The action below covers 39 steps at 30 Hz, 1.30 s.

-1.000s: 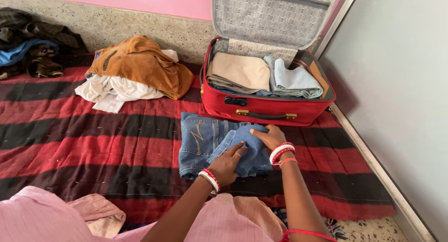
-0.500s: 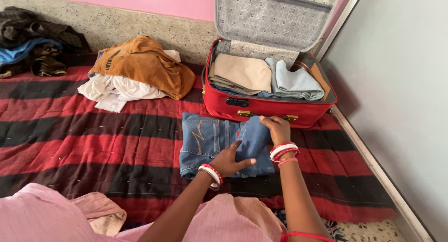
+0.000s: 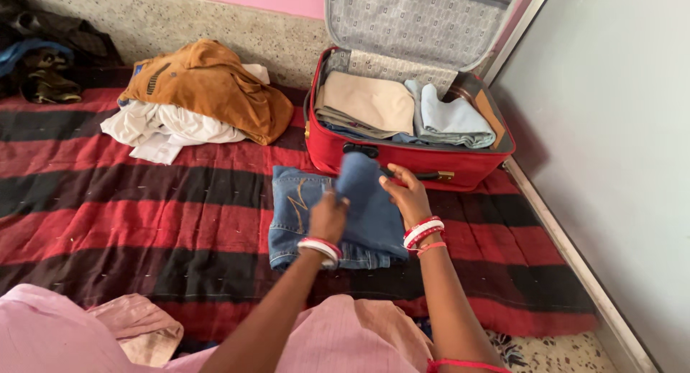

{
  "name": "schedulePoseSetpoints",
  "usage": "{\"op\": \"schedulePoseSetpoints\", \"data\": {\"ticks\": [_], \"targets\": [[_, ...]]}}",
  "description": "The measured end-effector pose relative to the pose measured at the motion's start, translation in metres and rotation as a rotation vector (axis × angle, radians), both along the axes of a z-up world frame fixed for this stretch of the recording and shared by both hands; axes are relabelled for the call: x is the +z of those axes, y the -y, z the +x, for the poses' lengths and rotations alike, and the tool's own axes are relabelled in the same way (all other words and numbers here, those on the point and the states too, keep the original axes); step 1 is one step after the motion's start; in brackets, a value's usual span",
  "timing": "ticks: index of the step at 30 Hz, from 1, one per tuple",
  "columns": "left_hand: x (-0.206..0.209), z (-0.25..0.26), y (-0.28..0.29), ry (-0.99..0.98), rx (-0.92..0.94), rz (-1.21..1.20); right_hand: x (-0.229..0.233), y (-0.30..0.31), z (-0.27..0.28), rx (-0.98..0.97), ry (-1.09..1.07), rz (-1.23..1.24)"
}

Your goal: The person folds a pair of blue jeans on a bed and places them into a red suitcase. They close and zip the suitcase, then reopen it to remove the jeans and other folded clothes, placing them back on the bed.

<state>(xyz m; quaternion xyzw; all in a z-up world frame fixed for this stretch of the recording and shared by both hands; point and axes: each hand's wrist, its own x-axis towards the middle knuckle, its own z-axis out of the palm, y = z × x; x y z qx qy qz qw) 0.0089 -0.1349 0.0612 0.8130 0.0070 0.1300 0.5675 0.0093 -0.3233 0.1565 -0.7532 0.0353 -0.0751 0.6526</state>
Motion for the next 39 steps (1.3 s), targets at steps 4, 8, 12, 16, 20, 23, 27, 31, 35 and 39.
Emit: {"op": "schedulePoseSetpoints", "data": {"ticks": [4,8,12,16,20,23,27,31,35,39], "targets": [[-0.037,0.021,-0.059,-0.103,0.224,-0.140,-0.033,0.009,0.005,0.045,-0.025,-0.466],[-0.078,0.008,-0.072,-0.401,0.303,-0.086,-0.066,0.010,0.005,0.104,-0.139,-0.693],[-0.080,0.004,-0.063,-0.399,0.297,-0.139,-0.082,0.008,0.007,0.097,-0.136,-0.810],[-0.057,-0.006,-0.070,-0.037,0.179,-0.093,-0.086,0.008,0.008,0.112,-0.081,-0.829],[-0.025,0.002,-0.074,-0.042,0.067,-0.154,-0.098,0.002,0.003,0.111,-0.051,-0.945],[-0.005,0.013,-0.075,0.058,0.091,-0.194,-0.100,0.001,0.011,0.045,-0.008,-0.937],[-0.010,0.013,-0.086,-0.045,0.169,-0.188,-0.111,0.013,0.014,0.030,0.072,-0.871],[-0.023,-0.002,-0.091,-0.208,0.241,-0.063,-0.125,0.017,0.009,0.074,0.059,-0.835],[-0.017,-0.018,-0.082,-0.221,0.203,0.243,-0.126,0.016,0.007,0.057,0.013,-0.824],[-0.010,-0.031,-0.076,-0.055,0.411,0.622,-0.123,0.018,0.008,-0.057,-0.079,-0.806]]}}
